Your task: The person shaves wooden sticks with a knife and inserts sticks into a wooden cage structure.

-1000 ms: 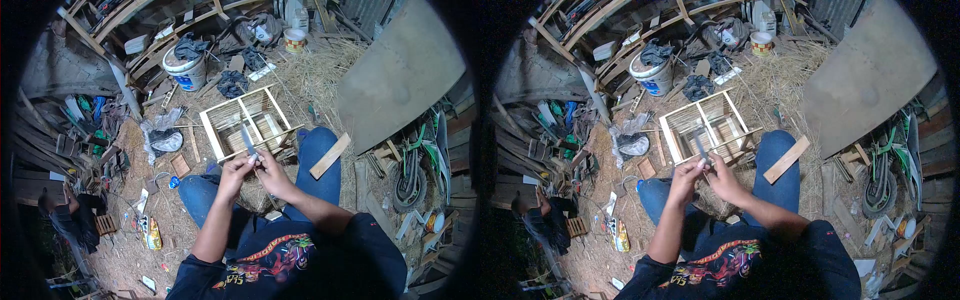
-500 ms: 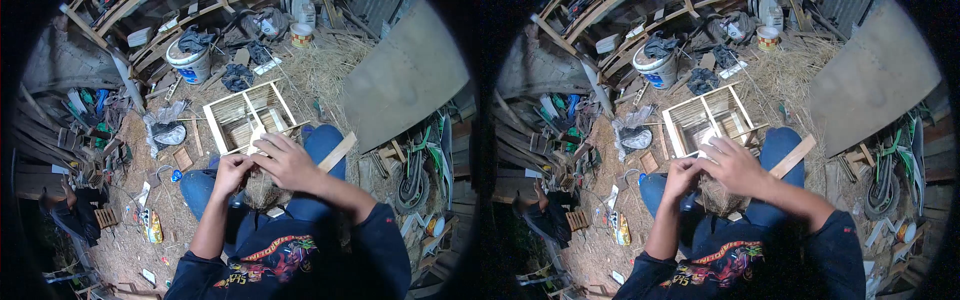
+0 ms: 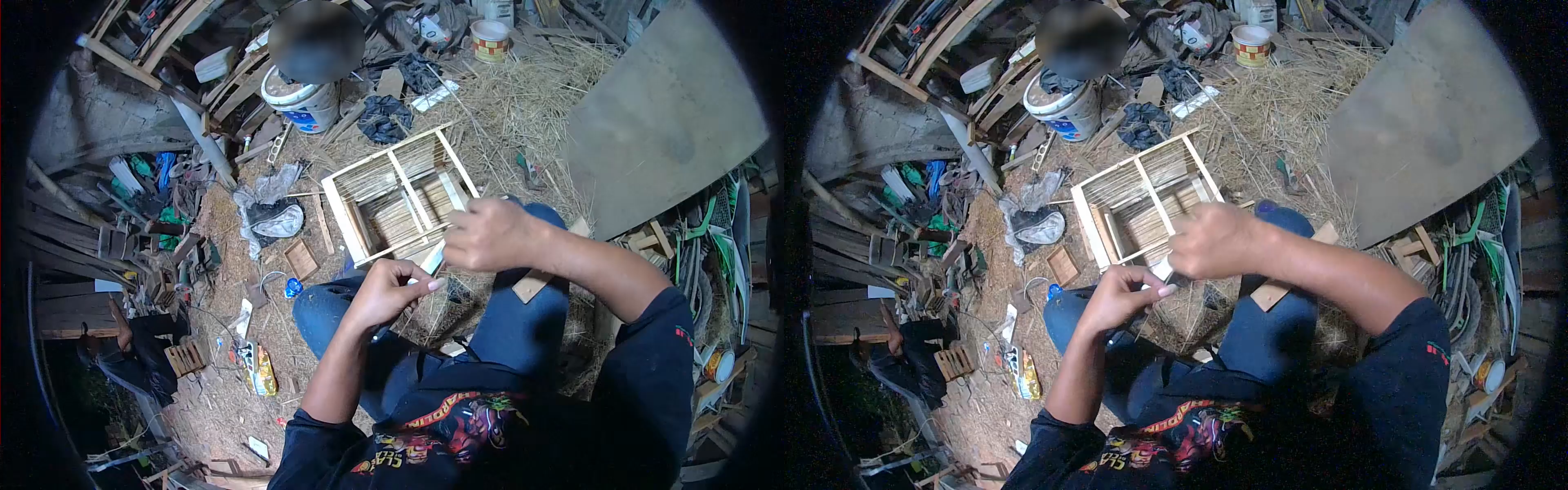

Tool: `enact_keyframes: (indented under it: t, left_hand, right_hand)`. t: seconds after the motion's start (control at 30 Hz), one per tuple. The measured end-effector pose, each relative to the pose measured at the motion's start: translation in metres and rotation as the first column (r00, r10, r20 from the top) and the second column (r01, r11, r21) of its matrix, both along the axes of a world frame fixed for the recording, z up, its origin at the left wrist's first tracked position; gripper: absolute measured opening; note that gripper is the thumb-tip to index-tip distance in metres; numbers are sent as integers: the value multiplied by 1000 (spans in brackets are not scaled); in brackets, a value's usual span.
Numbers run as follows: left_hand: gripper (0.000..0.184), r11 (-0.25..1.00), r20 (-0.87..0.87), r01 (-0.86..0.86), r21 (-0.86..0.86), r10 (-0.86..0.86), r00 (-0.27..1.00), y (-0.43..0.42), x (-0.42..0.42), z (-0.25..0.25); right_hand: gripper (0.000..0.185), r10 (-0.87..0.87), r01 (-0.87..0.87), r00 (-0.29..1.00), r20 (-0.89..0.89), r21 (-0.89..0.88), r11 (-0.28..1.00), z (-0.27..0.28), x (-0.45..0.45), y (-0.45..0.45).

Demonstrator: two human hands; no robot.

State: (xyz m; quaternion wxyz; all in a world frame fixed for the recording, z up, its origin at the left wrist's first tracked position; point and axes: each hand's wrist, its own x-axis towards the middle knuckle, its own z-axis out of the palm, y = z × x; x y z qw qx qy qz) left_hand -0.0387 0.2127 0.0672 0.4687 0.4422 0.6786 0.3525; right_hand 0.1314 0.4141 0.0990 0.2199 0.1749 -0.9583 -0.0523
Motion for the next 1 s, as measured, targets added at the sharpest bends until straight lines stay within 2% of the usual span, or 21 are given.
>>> enact_keyframes:
  t: [0.1,0.17,0.2,0.27,0.37,0.4,0.43,0.5,0.53,0.57,0.63,0.7,0.77,0.8,0.83,0.9,0.93,1.0]
  left_hand:
    - [30,999,-17,26,-34,-27,999,2,-15,-9]
    - [20,998,-47,40,-45,-42,998,6,-19,-12]
    - [20,998,-42,33,-47,-35,998,9,-20,-9]
    - [21,975,11,-9,-222,12,1000,22,-22,2]
    - [22,982,23,-13,-187,18,1000,36,-28,5]
    - [22,997,-36,25,-67,-28,999,38,-32,-6]
    - [22,998,-32,17,-66,-19,999,37,-36,-13]
    - [22,998,81,-66,-23,68,994,38,-41,-21]
    - [21,988,79,-109,-109,118,990,37,-46,-17]
    - [21,987,85,-116,-108,126,988,34,-51,-25]
    - [20,941,17,-326,92,325,945,26,-56,-40]
    - [23,935,82,-353,36,349,933,12,-47,-40]
    - [37,905,274,-422,54,393,878,-5,-24,-46]
    - [49,924,313,-383,-15,368,876,-19,-14,-62]
    - [49,916,348,-391,-85,395,850,-28,0,-73]
    - [32,869,362,-450,-206,494,790,-43,28,-98]
    - [32,864,360,-456,-213,503,785,-48,31,-115]
    - [21,718,480,-479,-505,695,536,-57,37,-141]
  right_hand:
    - [7,-91,87,993,79,53,995,3,4,30]
    - [13,-113,113,993,-44,-16,993,0,0,45]
    - [10,-144,143,989,-25,-40,989,1,-2,46]
    - [8,-123,124,992,33,-40,991,-1,-11,44]
    - [4,-78,88,990,120,-81,993,-6,-22,35]
    - [4,-55,72,988,147,-118,990,-9,-25,34]
    - [4,-47,65,987,152,-118,991,-12,-28,37]
    - [7,-41,59,985,168,-106,993,-21,-32,47]
    - [7,-33,51,984,174,-105,993,-24,-33,53]
    - [8,-84,102,983,162,-107,989,-27,-33,61]
    - [9,-126,146,978,163,-113,983,-33,-30,79]
    - [13,-267,286,943,201,-72,956,-39,-22,96]
    - [16,-280,302,936,213,-83,950,-34,-18,105]
    - [18,-300,323,931,208,-89,942,-32,-17,108]
    - [18,-287,313,933,216,-98,945,-33,-17,110]
    - [19,-297,328,932,209,-132,935,-35,-19,111]
    - [18,-306,337,928,214,-124,933,-35,-20,110]
    - [17,-297,331,930,218,-139,933,-35,-23,108]
